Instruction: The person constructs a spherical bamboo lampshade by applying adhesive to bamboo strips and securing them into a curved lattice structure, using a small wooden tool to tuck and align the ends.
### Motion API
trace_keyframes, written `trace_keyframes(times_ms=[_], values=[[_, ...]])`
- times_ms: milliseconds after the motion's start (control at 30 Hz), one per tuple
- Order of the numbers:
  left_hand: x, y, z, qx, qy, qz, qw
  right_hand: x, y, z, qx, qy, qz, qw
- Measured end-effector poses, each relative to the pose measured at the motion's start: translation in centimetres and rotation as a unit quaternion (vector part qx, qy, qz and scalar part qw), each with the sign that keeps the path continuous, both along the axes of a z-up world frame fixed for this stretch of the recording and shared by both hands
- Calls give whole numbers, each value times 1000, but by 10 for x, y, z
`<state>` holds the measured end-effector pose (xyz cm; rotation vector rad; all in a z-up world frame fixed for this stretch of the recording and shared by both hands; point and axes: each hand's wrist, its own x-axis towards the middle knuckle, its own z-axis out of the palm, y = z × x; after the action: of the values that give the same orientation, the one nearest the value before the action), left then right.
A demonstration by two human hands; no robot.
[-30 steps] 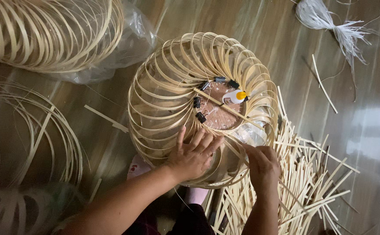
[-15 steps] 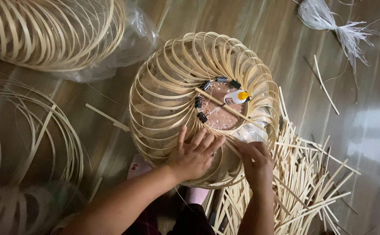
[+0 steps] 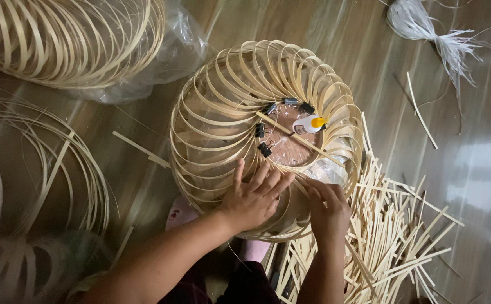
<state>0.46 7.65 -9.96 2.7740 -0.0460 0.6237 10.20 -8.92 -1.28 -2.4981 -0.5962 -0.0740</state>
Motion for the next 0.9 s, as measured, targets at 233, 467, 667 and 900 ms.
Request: trace_keyframes(times_ms=[233,467,667,900], values=[[1,-1,7,-37,-5,5,999,8,15,8,31,-98,37,994],[2,1,9,-54,-3,7,999,52,68,-5,34,-138,14,990],[2,3,11,-46,1,-3,999,83,94,-29,55,-109,-54,991],[3,2,10,-52,0,-4,999,37,9,6,260,140,-36,955]])
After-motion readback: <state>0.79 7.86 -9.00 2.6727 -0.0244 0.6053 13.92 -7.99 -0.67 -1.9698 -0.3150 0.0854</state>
